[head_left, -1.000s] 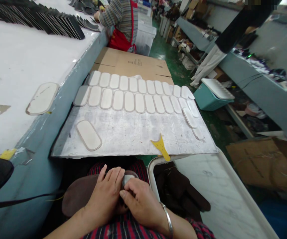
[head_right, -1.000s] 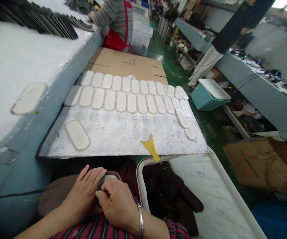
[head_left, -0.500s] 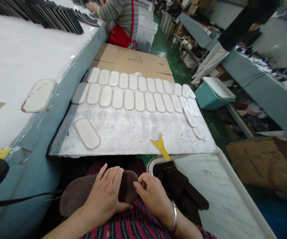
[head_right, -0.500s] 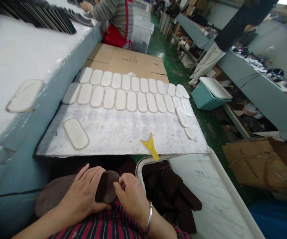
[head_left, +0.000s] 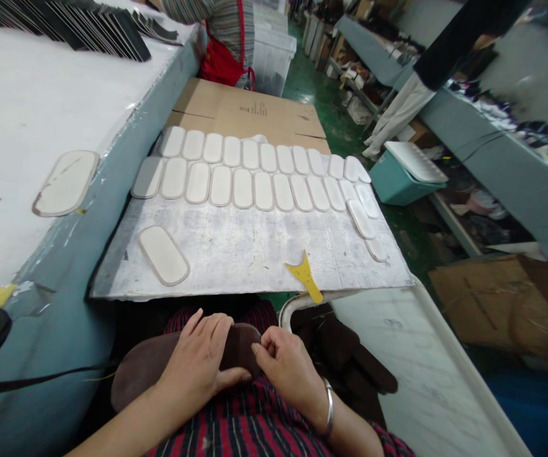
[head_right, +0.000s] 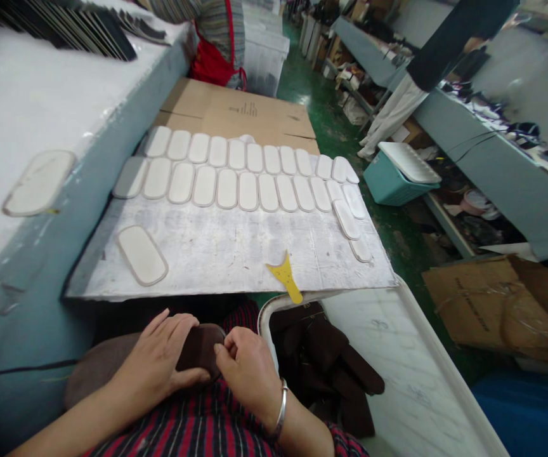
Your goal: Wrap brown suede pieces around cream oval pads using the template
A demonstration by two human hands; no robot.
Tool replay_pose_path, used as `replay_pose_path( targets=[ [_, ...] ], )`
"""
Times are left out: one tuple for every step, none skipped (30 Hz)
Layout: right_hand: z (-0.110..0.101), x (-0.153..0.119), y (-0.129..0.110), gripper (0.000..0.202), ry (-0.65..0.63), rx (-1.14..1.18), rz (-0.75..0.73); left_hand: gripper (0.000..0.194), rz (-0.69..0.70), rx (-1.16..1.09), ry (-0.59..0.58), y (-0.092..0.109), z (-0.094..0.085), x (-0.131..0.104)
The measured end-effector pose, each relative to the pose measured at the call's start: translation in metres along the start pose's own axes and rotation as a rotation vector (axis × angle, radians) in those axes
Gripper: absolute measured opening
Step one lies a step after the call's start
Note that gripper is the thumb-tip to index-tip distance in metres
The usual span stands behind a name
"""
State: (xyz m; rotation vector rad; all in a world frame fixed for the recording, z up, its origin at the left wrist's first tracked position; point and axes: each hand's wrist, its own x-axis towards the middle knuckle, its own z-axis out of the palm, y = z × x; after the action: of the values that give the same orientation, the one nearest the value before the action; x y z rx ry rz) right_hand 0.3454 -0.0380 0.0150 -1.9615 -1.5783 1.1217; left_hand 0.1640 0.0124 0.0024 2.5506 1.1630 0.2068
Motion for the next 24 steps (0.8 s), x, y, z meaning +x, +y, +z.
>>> replay_pose_path(
  targets=[
    [0.0,0.0,0.0,0.02,0.003,-0.002,-0.002,0.067,-0.008,-0.004,-0.003,0.0,0.0,0.001],
    [0.001,0.0,0.0,0.019,0.004,-0.004,-0.004,0.061,-0.018,-0.011,-0.011,0.0,-0.001,0.003],
    [0.001,0.0,0.001,0.019,0.004,-0.006,-0.006,0.055,-0.027,-0.019,-0.021,0.0,-0.001,0.004],
    [0.001,0.0,0.001,0.019,0.003,-0.009,-0.01,0.05,-0.037,-0.025,-0.03,0.0,-0.002,0.006],
    [0.001,0.0,0.001,0.019,0.004,-0.012,-0.014,0.045,-0.041,-0.03,-0.038,-0.001,-0.003,0.008],
    [0.001,0.0,0.0,0.019,0.005,-0.017,-0.018,0.04,-0.042,-0.034,-0.046,-0.002,-0.004,0.01],
    [0.001,0.0,0.0,0.02,0.005,-0.022,-0.021,0.037,-0.04,-0.037,-0.054,-0.002,-0.004,0.012],
    [0.001,0.001,0.0,0.02,0.004,-0.028,-0.023,0.035,-0.039,-0.04,-0.059,-0.003,-0.005,0.014],
    [0.0,0.001,0.0,0.021,0.003,-0.033,-0.024,0.033,-0.038,-0.045,-0.065,-0.004,-0.006,0.015],
    [0.0,0.002,-0.001,0.021,0.003,-0.038,-0.024,0.031,-0.04,-0.054,-0.073,-0.005,-0.007,0.017],
    [-0.001,0.002,-0.001,0.021,0.001,-0.043,-0.021,0.029,-0.043,-0.065,-0.078,-0.005,-0.008,0.019],
    [-0.002,0.003,-0.002,0.021,-0.002,-0.047,-0.015,0.027,-0.049,-0.075,-0.083,-0.006,-0.009,0.021],
    [-0.003,0.004,-0.002,0.021,-0.006,-0.05,-0.006,0.025,-0.054,-0.085,-0.088,-0.006,-0.01,0.023],
    [-0.004,0.005,-0.001,0.021,-0.013,-0.049,0.005,0.024,-0.06,-0.092,-0.096,-0.007,-0.011,0.025],
    [-0.005,0.007,0.0,0.021,-0.027,-0.04,0.02,0.023,-0.066,-0.098,-0.106,-0.007,-0.012,0.026],
    [-0.005,0.009,0.002,0.022,-0.047,-0.021,0.034,0.023,-0.069,-0.102,-0.115,-0.008,-0.013,0.027],
    [-0.006,0.011,0.005,0.022,-0.073,0.01,0.046,0.023,-0.068,-0.106,-0.121,-0.008,-0.013,0.028],
    [-0.006,0.012,0.009,0.022,-0.101,0.051,0.054,0.022,-0.064,-0.106,-0.113,-0.008,-0.013,0.027],
    [-0.007,0.014,0.013,0.022,-0.135,0.102,0.062,0.022,-0.058,-0.1,-0.084,-0.008,-0.012,0.024],
    [-0.007,0.015,0.017,0.023,-0.17,0.159,0.07,0.022,-0.049,-0.085,-0.034,-0.007,-0.012,0.021],
    [-0.007,0.016,0.022,0.024,-0.207,0.22,0.082,0.024,-0.033,-0.063,0.029,-0.005,-0.011,0.016],
    [-0.006,0.015,0.026,0.024,-0.245,0.283,0.099,0.025,-0.005,-0.041,0.089,-0.003,-0.01,0.01],
    [-0.006,0.014,0.029,0.025,-0.285,0.344,0.125,0.025,0.037,-0.024,0.132,-0.001,-0.01,0.003],
    [-0.006,0.013,0.032,0.025,-0.323,0.396,0.152,0.025,0.092,-0.018,0.15,0.001,-0.01,-0.004]
  ],
)
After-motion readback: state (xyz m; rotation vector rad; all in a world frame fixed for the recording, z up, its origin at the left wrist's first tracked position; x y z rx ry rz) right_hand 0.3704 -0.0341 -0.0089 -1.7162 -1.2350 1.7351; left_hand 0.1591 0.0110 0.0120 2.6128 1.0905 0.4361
